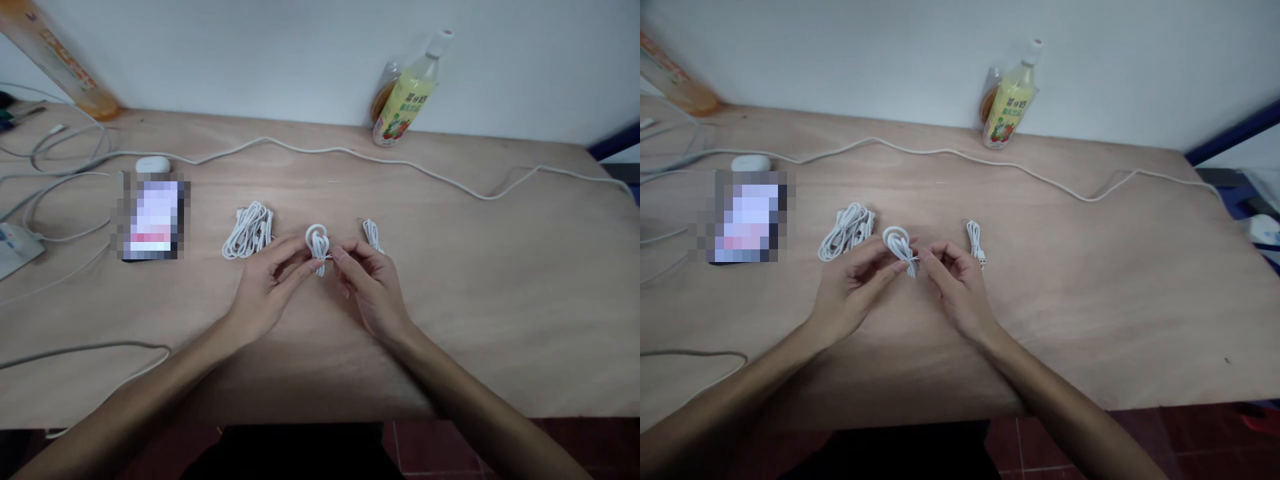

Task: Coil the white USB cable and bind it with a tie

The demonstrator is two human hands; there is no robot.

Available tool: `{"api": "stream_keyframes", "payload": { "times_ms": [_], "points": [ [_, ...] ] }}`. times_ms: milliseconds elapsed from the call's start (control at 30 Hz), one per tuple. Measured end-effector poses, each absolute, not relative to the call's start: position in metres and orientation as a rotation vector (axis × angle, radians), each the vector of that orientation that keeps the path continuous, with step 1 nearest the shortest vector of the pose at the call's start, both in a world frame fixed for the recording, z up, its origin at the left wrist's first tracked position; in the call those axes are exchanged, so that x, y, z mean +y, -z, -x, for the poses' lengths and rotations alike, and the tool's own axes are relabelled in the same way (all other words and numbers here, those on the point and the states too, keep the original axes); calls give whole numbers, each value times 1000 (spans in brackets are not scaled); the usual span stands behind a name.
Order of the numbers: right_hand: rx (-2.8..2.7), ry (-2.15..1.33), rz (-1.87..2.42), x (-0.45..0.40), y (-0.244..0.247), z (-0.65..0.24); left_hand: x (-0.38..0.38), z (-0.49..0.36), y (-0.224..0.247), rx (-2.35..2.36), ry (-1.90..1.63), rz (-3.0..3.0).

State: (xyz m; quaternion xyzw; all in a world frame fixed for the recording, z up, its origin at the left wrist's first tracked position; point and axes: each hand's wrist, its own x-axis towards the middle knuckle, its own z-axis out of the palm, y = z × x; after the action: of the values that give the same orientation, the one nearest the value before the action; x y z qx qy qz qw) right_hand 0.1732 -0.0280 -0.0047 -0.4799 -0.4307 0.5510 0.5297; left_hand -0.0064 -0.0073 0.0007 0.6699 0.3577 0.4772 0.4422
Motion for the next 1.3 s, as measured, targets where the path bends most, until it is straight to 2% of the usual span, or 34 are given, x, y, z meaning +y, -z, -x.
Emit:
{"api": "stream_keyframes", "payload": {
  "times_ms": [133,400,700,933,1133,1300],
  "points": [
    [-1043,-1290,1137,-28,5,-175,-8,8,1,914,-1178,-1736],
    [-1202,-1000,1188,-29,1,-176,-8,8,2,933,-1158,-1734],
    [-1553,-376,1093,-36,3,-178,-8,6,-1,927,-1151,-1593],
    [-1729,-83,1020,-37,5,-183,-8,4,-4,950,-1115,-1491],
    [-1757,-116,1008,-40,6,-179,-8,5,-6,948,-1075,-1435],
    [-1494,-447,1148,-40,1,-175,-9,6,-5,968,-1111,-1489]
  ]
}}
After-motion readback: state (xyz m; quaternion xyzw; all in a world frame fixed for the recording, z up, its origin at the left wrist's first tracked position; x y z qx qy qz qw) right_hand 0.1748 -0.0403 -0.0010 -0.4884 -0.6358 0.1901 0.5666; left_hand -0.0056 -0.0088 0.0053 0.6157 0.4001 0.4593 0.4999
